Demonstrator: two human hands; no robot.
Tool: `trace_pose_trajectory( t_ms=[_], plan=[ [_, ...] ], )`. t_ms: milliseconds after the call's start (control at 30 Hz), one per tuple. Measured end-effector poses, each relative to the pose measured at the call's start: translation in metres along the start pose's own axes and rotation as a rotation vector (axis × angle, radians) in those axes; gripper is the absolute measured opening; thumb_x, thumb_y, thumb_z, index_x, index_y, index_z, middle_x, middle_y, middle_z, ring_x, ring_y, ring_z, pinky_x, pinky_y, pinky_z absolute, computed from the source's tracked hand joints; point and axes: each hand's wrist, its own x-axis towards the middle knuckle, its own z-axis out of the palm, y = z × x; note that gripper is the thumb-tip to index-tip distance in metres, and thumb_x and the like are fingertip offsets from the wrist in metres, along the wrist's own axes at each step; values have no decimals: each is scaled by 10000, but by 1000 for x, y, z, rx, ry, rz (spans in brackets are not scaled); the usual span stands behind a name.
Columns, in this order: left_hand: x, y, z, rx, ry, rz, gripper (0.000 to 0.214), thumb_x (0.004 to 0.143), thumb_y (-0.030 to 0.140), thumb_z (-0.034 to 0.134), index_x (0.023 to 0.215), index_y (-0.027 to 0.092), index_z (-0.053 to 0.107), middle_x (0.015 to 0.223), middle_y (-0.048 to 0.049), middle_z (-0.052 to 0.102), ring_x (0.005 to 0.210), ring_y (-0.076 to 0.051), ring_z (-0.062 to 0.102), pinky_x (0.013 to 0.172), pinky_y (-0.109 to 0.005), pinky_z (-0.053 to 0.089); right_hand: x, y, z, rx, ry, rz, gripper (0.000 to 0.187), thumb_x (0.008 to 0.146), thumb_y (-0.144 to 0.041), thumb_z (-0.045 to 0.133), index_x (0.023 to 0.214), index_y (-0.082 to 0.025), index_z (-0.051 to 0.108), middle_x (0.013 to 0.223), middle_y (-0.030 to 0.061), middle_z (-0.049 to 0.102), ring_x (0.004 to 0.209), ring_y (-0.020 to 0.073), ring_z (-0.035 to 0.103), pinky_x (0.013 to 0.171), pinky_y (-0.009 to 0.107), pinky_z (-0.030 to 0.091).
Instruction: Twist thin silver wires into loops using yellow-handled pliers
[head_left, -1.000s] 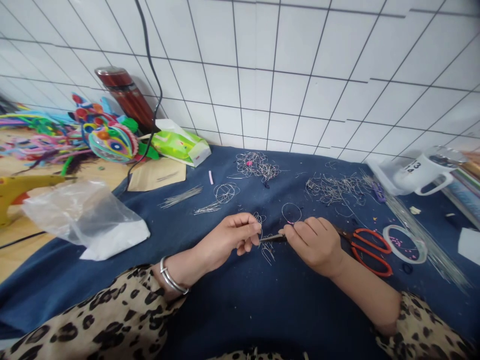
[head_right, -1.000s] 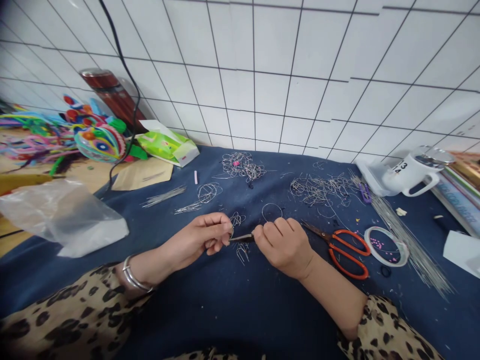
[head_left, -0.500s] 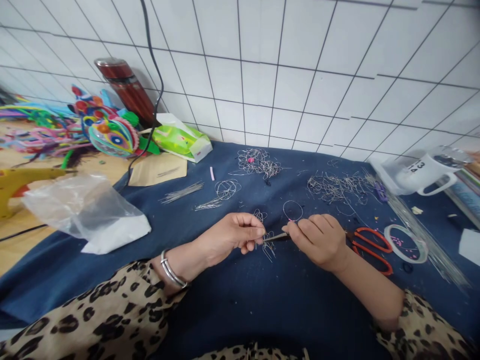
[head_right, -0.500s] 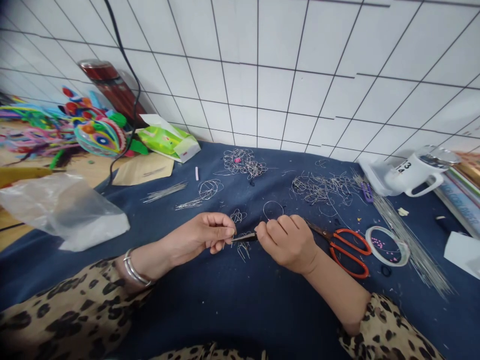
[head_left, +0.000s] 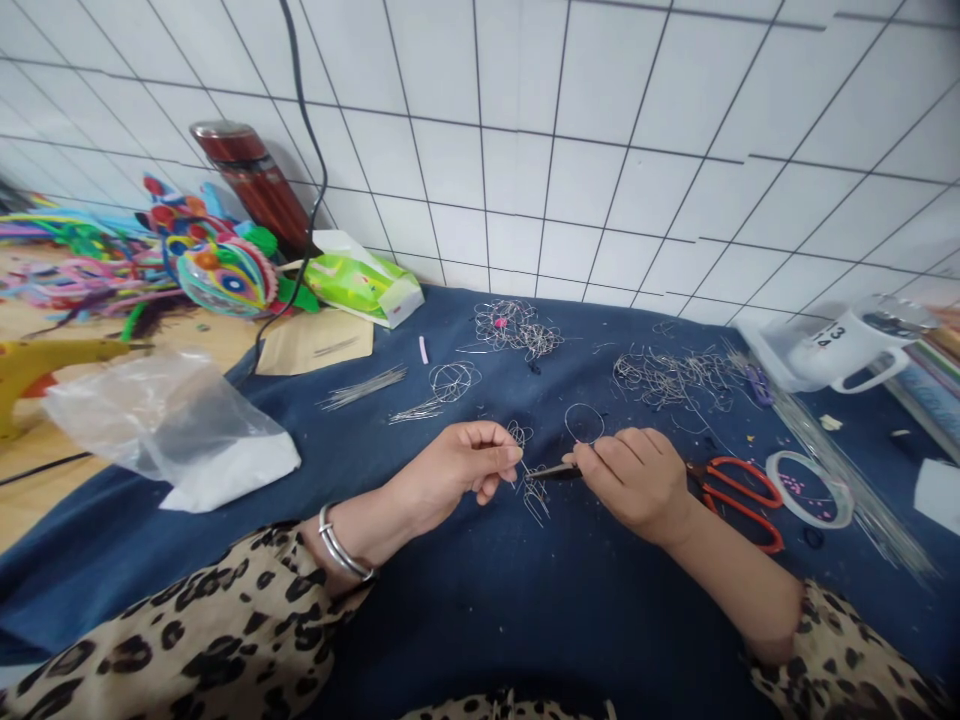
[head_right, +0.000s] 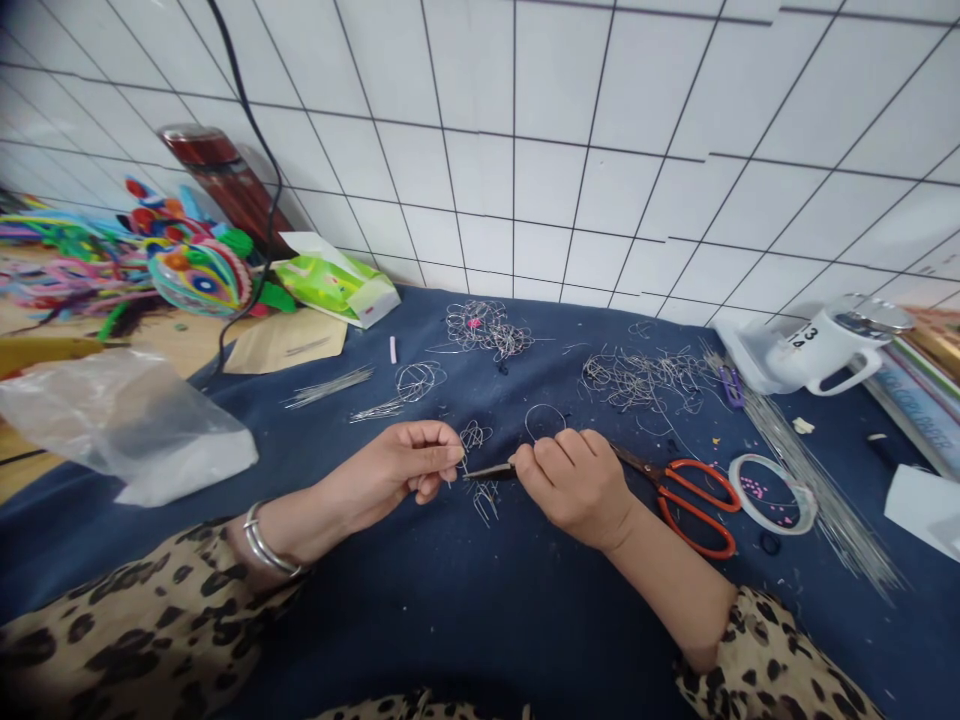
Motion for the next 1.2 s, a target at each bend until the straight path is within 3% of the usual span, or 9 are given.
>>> trace_pose_trajectory(
  t_ms=[400, 600, 833, 1000, 1200],
  plan=[
    [1, -1, -1, -25, -18, -18, 191, 732, 294, 647, 727, 128, 552, 601, 17, 562, 408, -27, 408, 404, -168, 334, 1, -1, -1, -26, 13, -6, 88, 800, -238, 586, 879, -200, 587, 664, -7, 535, 662, 115, 419, 598, 295, 260],
    [-1, -2, -1, -2, -46, -28, 212, 758, 325, 621, 761, 124, 556, 720, -38, 635, 636, -130, 627, 528, -210, 450, 3, -1, -5, -52, 21, -28, 101, 794, -235, 593, 888, -199, 585, 651, -16, 530, 616, 104, 384, 569, 297, 227],
    [-1, -1, -2, 33, -1, -12, 198, 769, 314, 602, 782, 127, 537, 778, -53, 655, 679, -158, 656, 549, -225, 476, 5, -8, -6, -51, -17, -44, 73, 817, -218, 548, 878, -188, 576, 615, -24, 481, 589, 97, 350, 545, 303, 183],
    [-3, 2, -2, 185, 48, 96, 166, 799, 287, 560, 769, 125, 540, 749, -48, 649, 656, -149, 644, 582, -250, 491, 7, -16, -5, -26, -77, -9, 59, 815, -207, 535, 850, -182, 575, 598, -19, 458, 595, 107, 347, 550, 305, 195],
    [-8, 5, -1, 540, 95, 312, 143, 825, 251, 508, 767, 143, 581, 699, -25, 645, 636, -117, 598, 619, -236, 480, 11, -21, -4, 79, -228, 70, 89, 809, -141, 491, 807, -170, 575, 636, 9, 485, 640, 128, 381, 573, 290, 238]
  ],
)
